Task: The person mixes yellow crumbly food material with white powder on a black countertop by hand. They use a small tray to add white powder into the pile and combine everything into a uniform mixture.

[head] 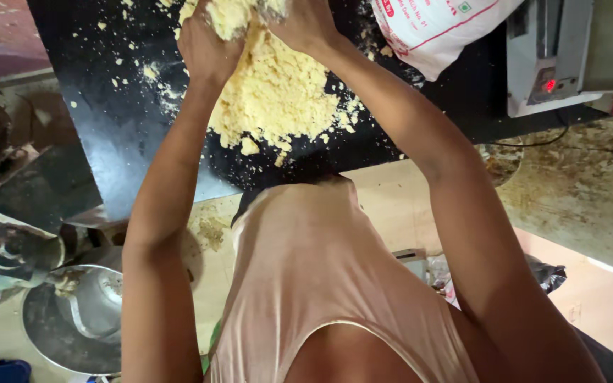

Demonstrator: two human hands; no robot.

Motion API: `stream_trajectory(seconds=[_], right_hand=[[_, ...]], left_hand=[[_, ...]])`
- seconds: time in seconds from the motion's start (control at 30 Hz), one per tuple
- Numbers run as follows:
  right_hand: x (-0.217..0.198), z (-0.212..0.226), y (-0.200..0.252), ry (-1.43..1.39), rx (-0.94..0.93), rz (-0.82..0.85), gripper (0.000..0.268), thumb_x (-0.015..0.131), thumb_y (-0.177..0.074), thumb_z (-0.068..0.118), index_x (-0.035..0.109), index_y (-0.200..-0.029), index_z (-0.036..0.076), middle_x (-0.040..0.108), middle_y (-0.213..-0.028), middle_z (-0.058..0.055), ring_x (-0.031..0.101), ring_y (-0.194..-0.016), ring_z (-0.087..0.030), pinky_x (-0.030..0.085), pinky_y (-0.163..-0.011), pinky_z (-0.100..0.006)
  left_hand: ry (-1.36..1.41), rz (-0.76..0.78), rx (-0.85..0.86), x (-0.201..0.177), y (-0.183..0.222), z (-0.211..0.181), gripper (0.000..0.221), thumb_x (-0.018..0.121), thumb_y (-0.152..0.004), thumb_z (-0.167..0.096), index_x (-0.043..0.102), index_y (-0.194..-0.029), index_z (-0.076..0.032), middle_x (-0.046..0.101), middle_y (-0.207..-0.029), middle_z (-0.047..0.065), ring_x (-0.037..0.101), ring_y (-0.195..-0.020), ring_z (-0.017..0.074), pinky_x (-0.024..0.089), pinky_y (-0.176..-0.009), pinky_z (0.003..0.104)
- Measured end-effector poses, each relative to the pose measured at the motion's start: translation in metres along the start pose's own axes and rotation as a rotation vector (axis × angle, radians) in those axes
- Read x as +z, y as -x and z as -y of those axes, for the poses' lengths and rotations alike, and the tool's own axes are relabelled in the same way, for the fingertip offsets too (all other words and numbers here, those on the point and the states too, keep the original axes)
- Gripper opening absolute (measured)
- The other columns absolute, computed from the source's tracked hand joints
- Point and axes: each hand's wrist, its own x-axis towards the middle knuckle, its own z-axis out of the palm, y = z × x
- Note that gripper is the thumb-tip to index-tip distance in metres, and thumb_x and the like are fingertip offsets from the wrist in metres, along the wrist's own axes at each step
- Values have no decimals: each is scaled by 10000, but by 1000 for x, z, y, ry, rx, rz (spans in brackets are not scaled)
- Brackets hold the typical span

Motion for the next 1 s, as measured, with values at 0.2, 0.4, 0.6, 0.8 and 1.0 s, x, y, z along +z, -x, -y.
stream_trajectory(seconds=[0.2,0.4,0.6,0.8,1.0], right_hand=[[-28,7,54,-429,27,211,896,785,-900,501,352,-1546,57,252,-1586,-290,242,-1449,-453,261,-1125,-608],[7,-16,181,-319,-82,-248,910,665,-1031,537,221,-1641,28,213,-1694,-236,231,-1575,-417,254,-1281,-587],[105,44,156,-528,63,-482,994,892,-862,377,295,-1562,4,352,-1624,-224,373,-1490,-305,310,-1265,-405],[96,40,75,-1058,306,-205,911,763,-887,224,216,-1570,-29,292,-1588,-240,331,-1471,-343,352,-1204,-430],[31,13,20,-935,159,-79,547,692,-908,169,523,-1388,-31,656,-1358,-215,654,-1271,-335,549,-1098,-432]], left_hand=[[261,268,220,-8,12,-3,967,909,-922,-255,250,-1552,69,382,-1553,348,379,-1434,476,319,-1229,505],[370,223,-344,-36,83,12,877,789,-936,-417,322,-1629,-149,411,-1651,180,465,-1488,338,309,-1302,474],[22,-244,-172,50,101,3,669,815,-1042,-271,452,-1568,-75,380,-1610,298,329,-1462,446,271,-1202,557],[1081,-379,-281,94,64,6,630,767,-958,-31,422,-1482,27,507,-1447,166,546,-1280,231,527,-1070,362],[1135,-454,-383,85,30,18,682,827,-907,-48,445,-1454,93,652,-1303,217,656,-1123,270,585,-949,360]])
